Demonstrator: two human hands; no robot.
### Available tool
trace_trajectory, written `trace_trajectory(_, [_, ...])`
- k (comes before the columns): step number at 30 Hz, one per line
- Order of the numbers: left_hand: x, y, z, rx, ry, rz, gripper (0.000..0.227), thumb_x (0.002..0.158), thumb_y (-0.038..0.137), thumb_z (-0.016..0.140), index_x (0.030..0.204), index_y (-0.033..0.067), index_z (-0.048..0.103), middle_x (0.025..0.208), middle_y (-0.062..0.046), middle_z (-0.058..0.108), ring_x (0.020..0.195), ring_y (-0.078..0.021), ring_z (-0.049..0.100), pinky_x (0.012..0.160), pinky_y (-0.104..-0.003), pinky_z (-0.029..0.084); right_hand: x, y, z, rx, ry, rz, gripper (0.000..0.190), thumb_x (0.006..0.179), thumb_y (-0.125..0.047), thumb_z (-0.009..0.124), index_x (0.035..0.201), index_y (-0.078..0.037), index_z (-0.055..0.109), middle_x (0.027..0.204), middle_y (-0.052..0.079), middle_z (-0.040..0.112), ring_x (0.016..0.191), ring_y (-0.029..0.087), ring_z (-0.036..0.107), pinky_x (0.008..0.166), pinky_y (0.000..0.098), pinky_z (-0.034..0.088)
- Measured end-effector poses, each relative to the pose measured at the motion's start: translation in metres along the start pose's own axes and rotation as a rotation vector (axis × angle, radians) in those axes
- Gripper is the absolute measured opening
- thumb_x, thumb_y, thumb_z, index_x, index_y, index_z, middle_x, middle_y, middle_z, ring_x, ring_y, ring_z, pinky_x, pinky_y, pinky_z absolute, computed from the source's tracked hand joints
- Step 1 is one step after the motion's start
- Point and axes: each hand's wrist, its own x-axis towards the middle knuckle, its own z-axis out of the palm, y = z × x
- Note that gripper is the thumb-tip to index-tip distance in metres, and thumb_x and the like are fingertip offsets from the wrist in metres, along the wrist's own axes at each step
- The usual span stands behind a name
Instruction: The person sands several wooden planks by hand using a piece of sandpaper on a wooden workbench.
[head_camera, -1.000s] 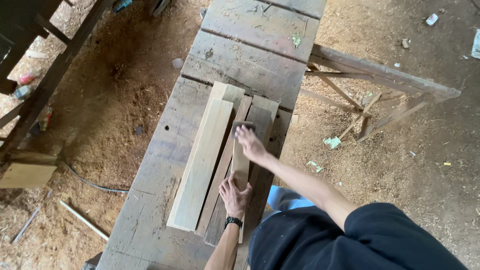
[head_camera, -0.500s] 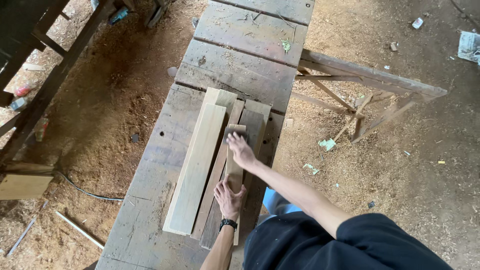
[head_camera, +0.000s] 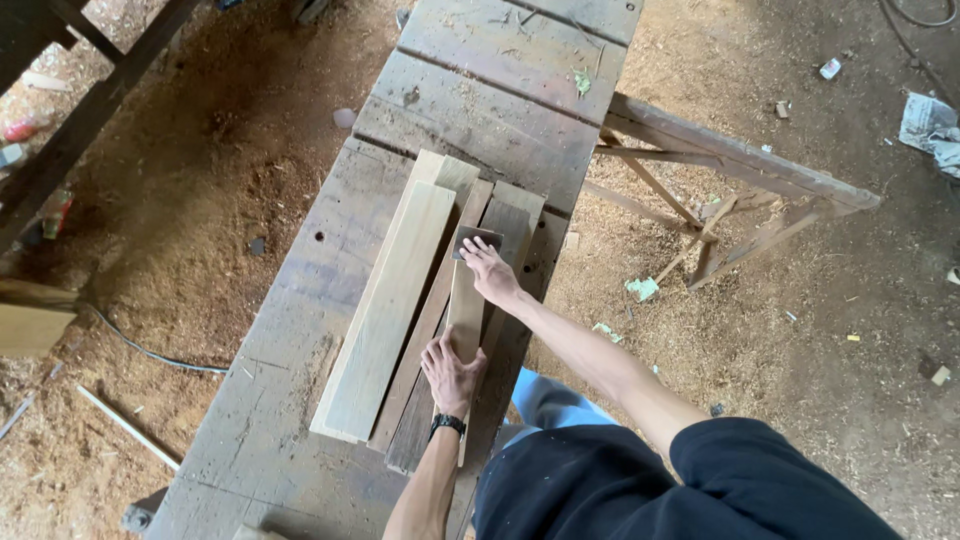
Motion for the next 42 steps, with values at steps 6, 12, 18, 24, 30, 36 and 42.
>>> trace_trajectory(6, [0.000,-0.011,0.005,-0.027,-0.030,0.028,0.086,0.071,0.040,0.083,0.144,0.0141,0.045,0.129,-0.012,0.053,0.122,-0.0330,0.048,0.106,-0.048,0.039,-0.107,-0.066,-0.008,0.060,-0.049,-0.108,0.057,0.087,0.014,0.048,0.141,-0.001,0.056,0.158,0.014,0.044,0.151,0.032,0.033,0.128,0.0477,0.023])
trace_trajectory(12, [0.001,-0.005,0.001,-0.028,0.011,0.039,0.093,0.070,0.046,0.084,0.144,0.0101,0.042,0.126,-0.014,0.051,0.119,-0.0353,0.048,0.103,-0.049,0.039,-0.081,-0.023,-0.014,-0.077,-0.110,-0.307,0.061,0.087,0.018,0.044,0.142,-0.002,0.059,0.159,0.013,0.047,0.151,0.030,0.038,0.130,0.0423,0.026])
trace_trajectory(18, [0.000,0.003,-0.007,-0.010,0.002,0.004,0.090,0.073,0.044,0.081,0.147,0.0107,0.042,0.124,-0.013,0.053,0.116,-0.0335,0.050,0.104,-0.048,0.040,-0.005,-0.004,-0.010,0.060,-0.071,0.088,0.042,0.098,0.003,0.050,0.138,-0.002,0.058,0.157,0.013,0.045,0.150,0.031,0.035,0.126,0.0411,0.023])
trace_trajectory(24, [0.000,0.002,-0.006,-0.024,0.036,0.031,0.089,0.071,0.043,0.082,0.145,0.0109,0.043,0.124,-0.013,0.054,0.116,-0.0342,0.050,0.103,-0.049,0.041,-0.077,-0.040,-0.017,-0.006,-0.132,-0.175,0.056,0.085,0.008,0.046,0.140,0.005,0.056,0.155,0.020,0.045,0.148,0.036,0.034,0.123,0.0448,0.021])
trace_trajectory(30, [0.001,0.004,-0.005,-0.024,0.039,0.022,0.089,0.072,0.041,0.082,0.146,0.0116,0.044,0.123,-0.014,0.054,0.115,-0.0344,0.050,0.102,-0.048,0.041,-0.022,0.034,-0.033,0.152,-0.293,-0.421,0.043,0.105,0.001,0.046,0.144,-0.008,0.060,0.156,0.009,0.050,0.149,0.029,0.040,0.128,0.0424,0.023])
trace_trajectory(36, [0.002,0.005,-0.005,-0.025,0.050,0.017,0.090,0.071,0.040,0.083,0.147,0.0110,0.043,0.122,-0.014,0.054,0.114,-0.0348,0.051,0.102,-0.049,0.041,0.026,0.029,-0.016,0.109,-0.042,0.051,0.044,0.098,0.005,0.042,0.135,-0.007,0.062,0.158,0.011,0.044,0.150,0.031,0.035,0.126,0.0446,0.027])
trace_trajectory(42, [0.004,0.006,-0.004,-0.001,0.062,0.027,0.088,0.070,0.039,0.083,0.144,0.0119,0.045,0.123,-0.013,0.054,0.115,-0.0354,0.051,0.102,-0.050,0.041,-0.049,-0.006,-0.020,0.026,-0.208,-0.313,0.056,0.089,0.009,0.043,0.141,-0.007,0.057,0.159,0.011,0.042,0.150,0.033,0.039,0.126,0.0495,0.023])
